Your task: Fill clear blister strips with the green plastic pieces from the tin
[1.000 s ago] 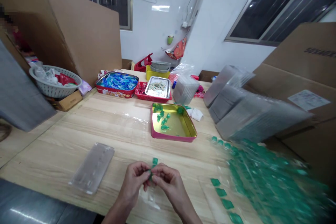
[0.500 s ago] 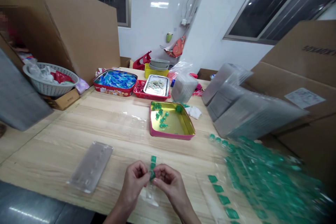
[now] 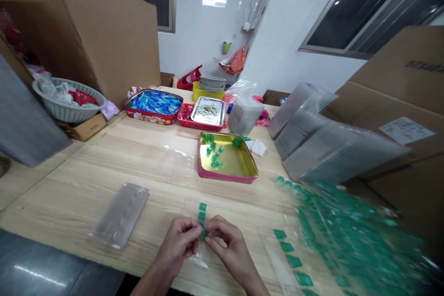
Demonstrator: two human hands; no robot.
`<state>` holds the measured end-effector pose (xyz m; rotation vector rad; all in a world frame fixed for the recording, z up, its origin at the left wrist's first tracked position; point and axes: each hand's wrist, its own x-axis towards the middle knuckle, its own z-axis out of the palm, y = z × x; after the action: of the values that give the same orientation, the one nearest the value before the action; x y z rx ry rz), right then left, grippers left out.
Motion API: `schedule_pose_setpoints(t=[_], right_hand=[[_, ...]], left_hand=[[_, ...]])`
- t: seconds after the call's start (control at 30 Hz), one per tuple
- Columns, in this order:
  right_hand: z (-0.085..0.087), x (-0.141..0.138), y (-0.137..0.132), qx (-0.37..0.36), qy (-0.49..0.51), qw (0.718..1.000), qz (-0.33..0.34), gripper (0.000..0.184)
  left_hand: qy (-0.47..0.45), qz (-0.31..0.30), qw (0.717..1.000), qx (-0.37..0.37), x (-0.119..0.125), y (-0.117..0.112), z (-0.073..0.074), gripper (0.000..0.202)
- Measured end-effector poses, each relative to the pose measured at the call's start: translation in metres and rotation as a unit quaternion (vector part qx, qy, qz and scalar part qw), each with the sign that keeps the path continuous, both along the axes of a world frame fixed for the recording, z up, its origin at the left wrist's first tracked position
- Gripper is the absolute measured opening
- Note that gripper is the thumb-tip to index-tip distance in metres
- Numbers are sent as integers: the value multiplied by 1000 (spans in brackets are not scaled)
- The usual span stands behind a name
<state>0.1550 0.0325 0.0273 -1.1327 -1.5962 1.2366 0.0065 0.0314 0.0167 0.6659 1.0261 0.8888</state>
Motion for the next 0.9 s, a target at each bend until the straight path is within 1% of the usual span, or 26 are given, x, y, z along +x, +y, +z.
schedule_pose_setpoints(t=[0.13, 0.23, 0.3, 0.37, 0.47, 0.57, 0.63, 0.67, 0.7, 0.73, 0.8, 0.83, 0.87, 0.9], right_hand=[[-7, 3, 0, -91, 84, 992, -21, 14], [-14, 1, 1, -167, 162, 972, -37, 21], [-16, -1, 2, -185, 186, 964, -38, 23], [-17, -2, 2, -179, 180, 967, -32, 23], [-13, 1, 3, -141, 143, 980, -17, 19], [-4, 7, 5, -90, 75, 993, 16, 10], [5, 10, 5, -57, 6, 997, 49, 5], [9, 11, 5, -41, -31, 996, 66, 8], [13, 12, 5, -29, -68, 994, 82, 13], [17, 12, 4, -19, -100, 990, 95, 17], [20, 14, 2, -11, -150, 983, 103, 23], [20, 15, 1, -14, -162, 982, 95, 24], [19, 17, 1, -22, -160, 984, 79, 22], [17, 19, 0, -40, -141, 987, 58, 20]], left_hand=[[-9, 9, 1000, -20, -2, -1, -3, 37], [-17, 0, 1000, -11, -2, -1, -1, 37], [-16, -6, 1000, -8, 0, -1, 1, 36], [-14, -8, 1000, -7, 0, -1, 2, 33], [-10, -25, 1000, 7, -2, -1, 2, 26], [25, -70, 997, 26, -7, 0, 2, 20], [86, -113, 989, 47, -9, 0, 3, 18], [136, -129, 979, 77, -9, -1, 4, 16], [194, -136, 963, 124, -8, -2, 5, 16], [257, -133, 940, 181, -7, -3, 5, 15], [367, -97, 881, 282, -7, -3, 5, 16], [404, -68, 859, 307, -8, -2, 4, 16], [427, -37, 848, 311, -11, 0, 4, 16], [433, -8, 851, 296, -14, 2, 3, 16]])
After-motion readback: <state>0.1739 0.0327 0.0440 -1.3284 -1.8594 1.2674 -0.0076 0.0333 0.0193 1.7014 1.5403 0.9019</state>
